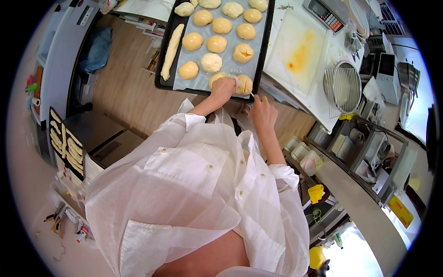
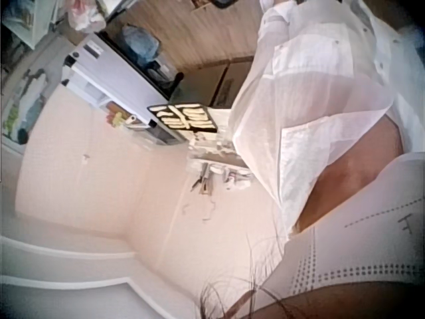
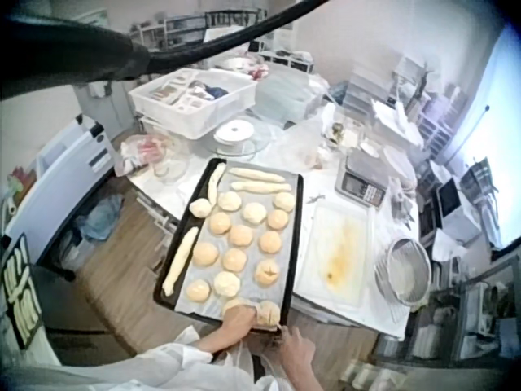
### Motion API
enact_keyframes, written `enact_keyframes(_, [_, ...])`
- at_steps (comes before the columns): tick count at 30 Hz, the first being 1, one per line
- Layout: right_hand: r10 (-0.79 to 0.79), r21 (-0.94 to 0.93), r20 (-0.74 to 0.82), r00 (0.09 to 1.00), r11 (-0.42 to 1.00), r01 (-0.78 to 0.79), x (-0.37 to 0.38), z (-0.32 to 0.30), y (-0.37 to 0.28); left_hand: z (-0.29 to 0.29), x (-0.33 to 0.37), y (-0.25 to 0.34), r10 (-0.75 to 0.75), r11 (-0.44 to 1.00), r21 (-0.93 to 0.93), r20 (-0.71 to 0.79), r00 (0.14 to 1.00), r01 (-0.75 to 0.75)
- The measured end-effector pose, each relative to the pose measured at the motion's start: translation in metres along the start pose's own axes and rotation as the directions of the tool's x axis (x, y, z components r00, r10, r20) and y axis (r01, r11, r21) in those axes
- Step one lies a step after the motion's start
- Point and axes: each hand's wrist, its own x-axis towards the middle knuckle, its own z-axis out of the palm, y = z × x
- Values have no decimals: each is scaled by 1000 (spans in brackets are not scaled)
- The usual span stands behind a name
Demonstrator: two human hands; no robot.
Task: The person scores the tops of round dough buns on a baking tray using a small blade. They then move to a second tray containing long dough rolls and score them as well. The person works methodically across the trays, preparing the dough for baking.
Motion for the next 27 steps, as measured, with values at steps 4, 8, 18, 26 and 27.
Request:
enact_keyframes(4, [-163, -82, 12, 987, 983, 163, 13, 4, 6, -5, -1, 2, -34, 999, -32, 16, 999, 34])
enact_keyframes(8, [-235, -129, 31, 971, 963, 237, 21, 12, 9, -5, -3, 5, -57, 998, -28, -5, 998, 57])
enact_keyframes(18, [-270, -217, 108, 957, 933, 288, 31, -16, 45, 12, -6, 3, -84, 994, 68, -37, 996, 87])
enact_keyframes(26, [-289, -35, 82, 954, 956, 293, 30, -20, 41, -21, -20, 12, -245, 957, -186, -101, 964, 223])
enact_keyframes(27, [-272, 0, 63, 960, 962, 273, 31, -21, 38, -28, -22, 9, -295, 940, -221, -153, 943, 259])
